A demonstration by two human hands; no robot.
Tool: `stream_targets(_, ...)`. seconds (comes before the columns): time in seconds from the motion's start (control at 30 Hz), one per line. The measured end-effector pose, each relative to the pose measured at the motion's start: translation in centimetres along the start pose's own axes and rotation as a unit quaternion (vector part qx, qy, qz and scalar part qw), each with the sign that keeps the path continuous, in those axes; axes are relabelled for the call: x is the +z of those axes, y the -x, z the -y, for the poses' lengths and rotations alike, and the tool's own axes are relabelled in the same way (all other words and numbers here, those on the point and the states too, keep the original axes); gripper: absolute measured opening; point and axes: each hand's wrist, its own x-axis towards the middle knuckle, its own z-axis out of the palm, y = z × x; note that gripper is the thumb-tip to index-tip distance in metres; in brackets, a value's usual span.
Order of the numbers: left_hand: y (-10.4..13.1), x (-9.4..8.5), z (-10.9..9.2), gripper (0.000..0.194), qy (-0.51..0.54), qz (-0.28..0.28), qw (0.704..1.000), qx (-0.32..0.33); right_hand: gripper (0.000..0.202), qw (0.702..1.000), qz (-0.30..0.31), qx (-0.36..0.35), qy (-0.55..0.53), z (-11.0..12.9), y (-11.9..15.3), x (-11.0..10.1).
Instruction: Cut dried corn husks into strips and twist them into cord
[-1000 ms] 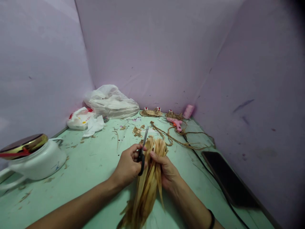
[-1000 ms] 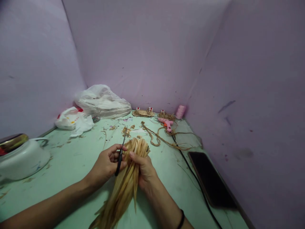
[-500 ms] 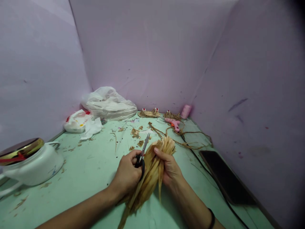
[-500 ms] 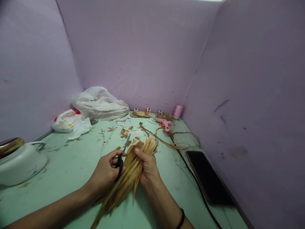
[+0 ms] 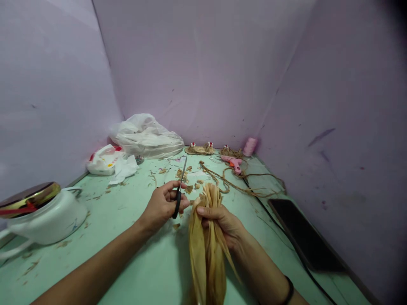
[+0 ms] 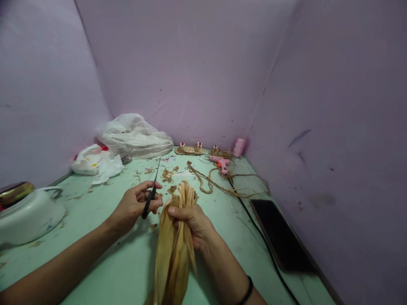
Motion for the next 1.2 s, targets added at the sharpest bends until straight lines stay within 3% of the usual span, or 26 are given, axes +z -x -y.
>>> stream_targets(0.1, -0.3, 0.0, 1.1, 0.044, 0.039, 0.061, 0.997, -0.005, 0.023, 0.998, 0.047, 0.050, -0.002, 0.0, 0.0, -0.1)
stream_targets(0.17, -0.3, 0.2, 1.7, 0.047, 0.050, 0.073, 0.996, 0.000, 0.026, 0.998, 0.048, 0.031, 0.008, -0.2, 0.0, -0.1)
stream_targets(0.37, 0.4, 1.0, 1.3, 0.047, 0.043, 0.023, 0.999, 0.019, 0.035, 0.990, -0.044, -0.104, 0.086, -0.8, 0.0, 0.9)
stream_targets(0.67, 1.1, 1.3, 1.9, 0.033, -0.068, -0.022, 0.988, 0.139, 0.039, 0.984, -0.057, -0.115, 0.120, -1.2, 0.2, 1.5)
stream_targets(0.97, 0.8, 1.6, 1.3, 0.033, -0.004, -0.177, 0.975, 0.137, 0.049, 0.979, -0.017, -0.117, 0.168, -1.2, 1.1, 1.7)
stream_targets(1.1, 0.2, 0.4, 0.1, 0.039, 0.010, -0.239, 0.959, 0.154, 0.038, 0.940, -0.058, -0.069, 0.330, -1.0, 1.0, 1.1)
stream_targets(1.2, -0.6, -1.1, -0.7, 0.042, 0.040, -0.269, 0.951, 0.148, 0.028, 0.907, -0.053, -0.031, 0.417, -0.1, 1.4, 0.8)
